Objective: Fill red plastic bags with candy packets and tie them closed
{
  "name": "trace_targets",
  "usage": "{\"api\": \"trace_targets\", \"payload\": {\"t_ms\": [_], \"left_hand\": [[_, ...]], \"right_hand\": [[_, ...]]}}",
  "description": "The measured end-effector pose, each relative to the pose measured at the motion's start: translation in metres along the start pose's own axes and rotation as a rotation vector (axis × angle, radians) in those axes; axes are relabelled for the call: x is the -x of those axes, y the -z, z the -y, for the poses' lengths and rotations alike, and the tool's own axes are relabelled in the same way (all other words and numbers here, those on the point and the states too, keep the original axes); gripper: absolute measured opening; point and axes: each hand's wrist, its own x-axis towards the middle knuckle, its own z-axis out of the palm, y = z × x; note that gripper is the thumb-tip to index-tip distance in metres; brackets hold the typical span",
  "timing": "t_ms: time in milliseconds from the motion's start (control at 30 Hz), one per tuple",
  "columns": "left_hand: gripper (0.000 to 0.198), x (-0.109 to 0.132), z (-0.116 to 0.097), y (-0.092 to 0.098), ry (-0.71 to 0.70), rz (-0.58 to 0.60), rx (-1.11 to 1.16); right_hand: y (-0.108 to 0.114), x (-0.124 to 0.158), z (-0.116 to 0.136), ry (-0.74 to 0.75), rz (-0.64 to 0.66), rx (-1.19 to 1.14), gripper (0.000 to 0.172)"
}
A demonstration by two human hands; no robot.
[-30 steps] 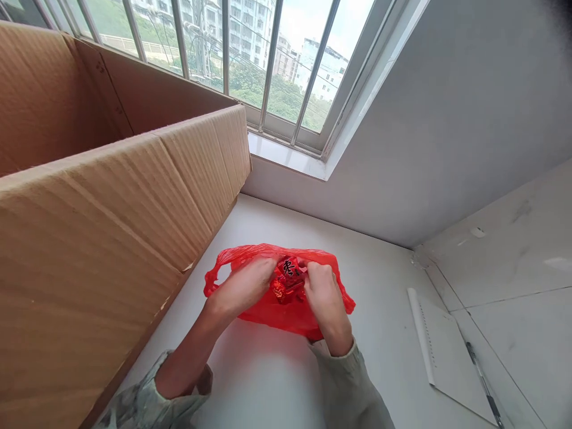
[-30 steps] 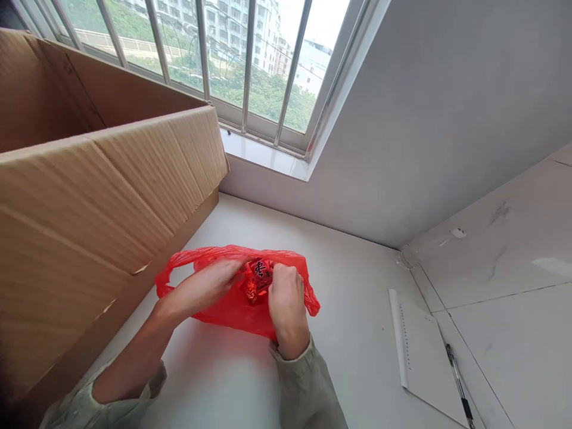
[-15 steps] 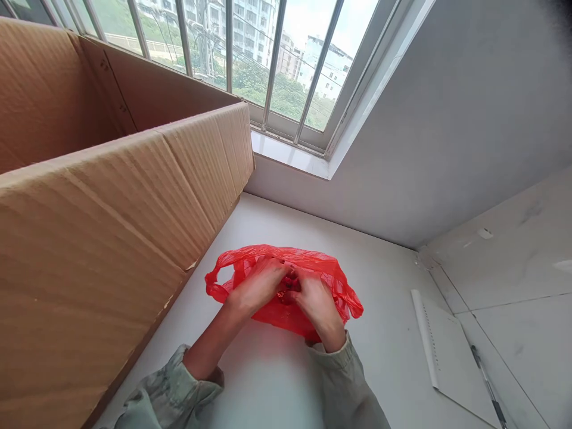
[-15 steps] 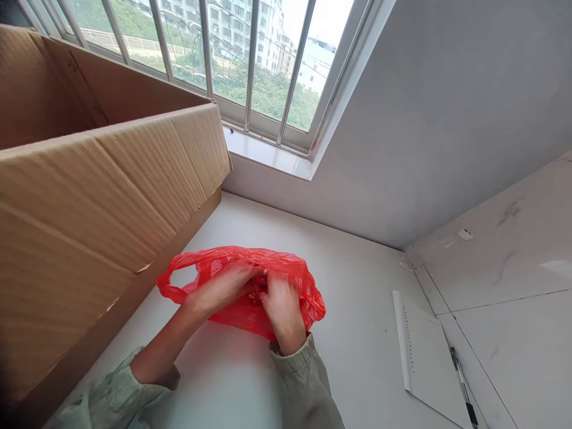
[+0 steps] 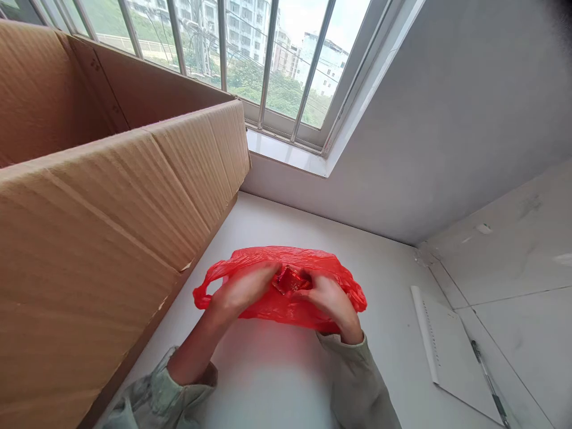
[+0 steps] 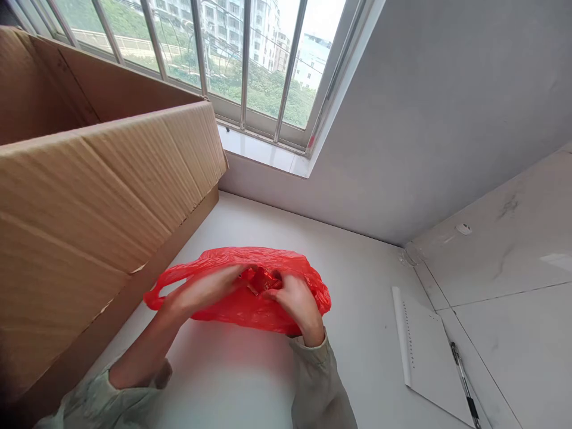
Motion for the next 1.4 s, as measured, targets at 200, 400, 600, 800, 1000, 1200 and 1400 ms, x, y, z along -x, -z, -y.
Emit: {"api": "trace_targets", "payload": {"t_ms": [200, 400, 600, 800, 1000, 1200, 1400], "left_hand": [[0.021, -0.011, -0.036, -0.002, 0.035, 0.092, 0.103], [0.019, -0.014, -0.054, 0.003, 0.05, 0.154, 0.209], [0.025, -0.01, -0.051, 0.006, 0.103, 0.142, 0.246], [0.022, -0.009, -0.051, 0.006, 0.096, 0.143, 0.16], [0.019, -0.01, -0.053, 0.003, 0.113, 0.171, 0.237], [0.015, -0.014, -0.054, 0.0, 0.141, 0.108, 0.245], [0.02, -0.018, -0.059, 0.002, 0.195, 0.048, 0.299]], "right_hand": [[0.018, 0.004, 0.007, 0.143, 0.141, -0.252, 0.018], [0.022, 0.009, 0.005, 0.123, 0.045, -0.365, 0.035], [0.024, 0.008, 0.001, 0.139, 0.074, -0.424, 0.038], [0.025, 0.01, 0.001, 0.179, 0.078, -0.377, 0.033], [0.026, 0.011, 0.007, 0.2, 0.123, -0.397, 0.032], [0.026, 0.009, 0.009, 0.157, 0.091, -0.401, 0.017], [0.027, 0.011, 0.012, 0.213, 0.061, -0.472, 0.022]]}}
